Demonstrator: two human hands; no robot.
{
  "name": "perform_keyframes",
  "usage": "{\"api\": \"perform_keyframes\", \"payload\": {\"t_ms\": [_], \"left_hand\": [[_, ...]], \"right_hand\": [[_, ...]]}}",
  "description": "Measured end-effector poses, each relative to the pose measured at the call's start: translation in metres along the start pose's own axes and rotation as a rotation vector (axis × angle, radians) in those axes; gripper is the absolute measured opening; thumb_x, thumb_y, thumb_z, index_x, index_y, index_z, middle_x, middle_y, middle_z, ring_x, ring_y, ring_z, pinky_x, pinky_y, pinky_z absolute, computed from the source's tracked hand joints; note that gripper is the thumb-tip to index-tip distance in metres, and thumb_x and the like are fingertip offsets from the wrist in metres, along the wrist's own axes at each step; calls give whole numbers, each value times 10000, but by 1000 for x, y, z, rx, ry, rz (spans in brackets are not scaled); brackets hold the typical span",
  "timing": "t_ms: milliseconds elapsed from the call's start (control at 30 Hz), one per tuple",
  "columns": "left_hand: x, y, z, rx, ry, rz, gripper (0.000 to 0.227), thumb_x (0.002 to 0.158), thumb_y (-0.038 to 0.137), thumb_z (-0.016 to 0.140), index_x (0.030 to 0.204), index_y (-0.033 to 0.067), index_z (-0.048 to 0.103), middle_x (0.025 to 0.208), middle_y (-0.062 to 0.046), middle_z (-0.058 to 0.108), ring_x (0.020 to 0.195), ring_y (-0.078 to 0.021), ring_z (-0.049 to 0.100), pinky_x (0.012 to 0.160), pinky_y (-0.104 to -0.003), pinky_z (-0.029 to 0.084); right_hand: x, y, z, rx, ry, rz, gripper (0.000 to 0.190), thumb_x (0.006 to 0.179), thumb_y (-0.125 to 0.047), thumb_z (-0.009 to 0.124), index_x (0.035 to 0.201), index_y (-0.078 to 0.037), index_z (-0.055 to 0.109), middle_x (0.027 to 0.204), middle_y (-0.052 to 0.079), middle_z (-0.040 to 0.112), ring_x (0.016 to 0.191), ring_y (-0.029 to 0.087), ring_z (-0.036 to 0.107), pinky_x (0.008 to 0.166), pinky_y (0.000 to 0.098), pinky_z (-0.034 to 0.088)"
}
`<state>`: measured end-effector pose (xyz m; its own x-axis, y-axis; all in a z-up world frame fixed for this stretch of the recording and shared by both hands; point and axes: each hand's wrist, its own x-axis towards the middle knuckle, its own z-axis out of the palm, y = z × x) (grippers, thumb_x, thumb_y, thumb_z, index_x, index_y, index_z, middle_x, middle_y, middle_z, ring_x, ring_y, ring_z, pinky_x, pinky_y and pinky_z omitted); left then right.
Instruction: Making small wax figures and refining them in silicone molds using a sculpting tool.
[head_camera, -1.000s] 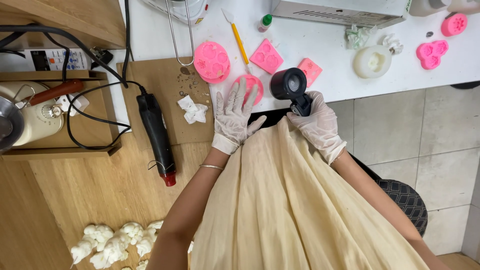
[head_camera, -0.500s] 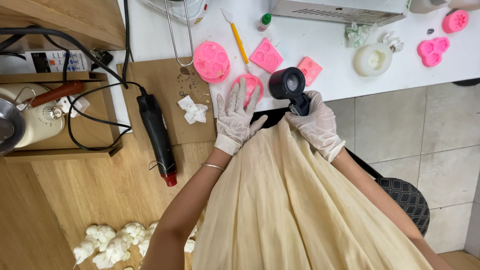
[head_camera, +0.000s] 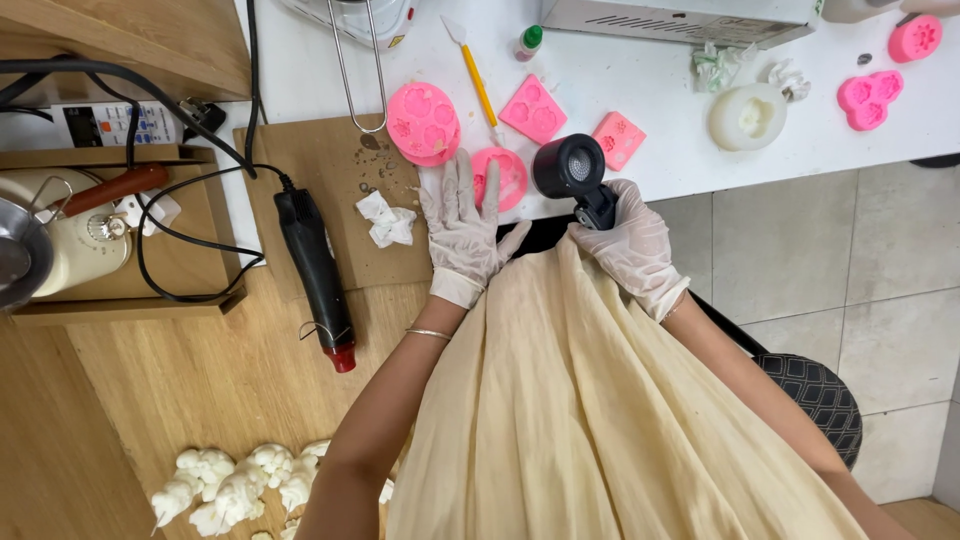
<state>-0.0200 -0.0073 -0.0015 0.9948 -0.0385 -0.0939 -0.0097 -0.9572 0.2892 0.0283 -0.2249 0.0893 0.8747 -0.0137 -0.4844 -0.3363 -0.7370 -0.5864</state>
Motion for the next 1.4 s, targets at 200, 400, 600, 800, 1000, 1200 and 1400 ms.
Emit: {"api": "perform_keyframes", "payload": {"t_ms": [200,400,600,800,1000,1200,1400], "left_hand": [[1,0,4,-28,12,7,984,948,727,504,1665,136,180,1703,-271,98,1593,-409,58,1204,-710,-8],[0,1,3,-15,41,24,944,953,702,526,1672,186,199,1702,-270,111,1595,-409,85,1220,-690,13],[-1,5,0,-76,56,18,932,967,673,542,1675,181,186,1709,-271,112,1603,-412,97,1231,-691,27],[-1,11,-3,-36,31,68,861,963,669,551,1668,314,208,1708,-256,114,1594,-410,122,1227,-669,31],[17,35,-5,-30,65,115,857,989,693,525,1671,289,199,1683,-294,107,1568,-458,122,1177,-738,10],[65,89,6,-113,15,275,813,1032,719,448,1688,307,205,1725,-248,40,1601,-452,41,1238,-710,-26],[88,114,16,-29,-113,306,800,1019,713,411,1685,326,195,1734,-219,-3,1618,-407,7,1200,-706,-113]], "right_hand": [[1,-2,-2,-3,6,0,548,774,-335,848,1208,-112,599,957,56,733,876,182,721,803,335,553],[-1,-1,-3,57,-18,26,548,772,-333,830,1213,-108,594,959,47,741,854,169,732,796,322,560],[-5,-2,-1,11,6,-11,553,783,-349,835,1214,-98,597,968,76,746,897,209,737,820,346,557],[-17,-9,-6,-72,14,-53,608,767,-381,853,1250,-107,606,1036,122,750,970,289,731,838,388,555],[-22,17,-21,-91,68,-9,610,761,-380,851,1260,-121,616,1046,128,750,963,276,734,844,371,563],[-6,77,-28,502,377,61,532,829,-126,856,1252,-20,552,1004,-9,667,857,55,600,785,220,539],[-8,94,-32,533,478,30,479,848,-50,843,1216,-15,538,962,-38,588,841,38,542,767,202,514]]}}
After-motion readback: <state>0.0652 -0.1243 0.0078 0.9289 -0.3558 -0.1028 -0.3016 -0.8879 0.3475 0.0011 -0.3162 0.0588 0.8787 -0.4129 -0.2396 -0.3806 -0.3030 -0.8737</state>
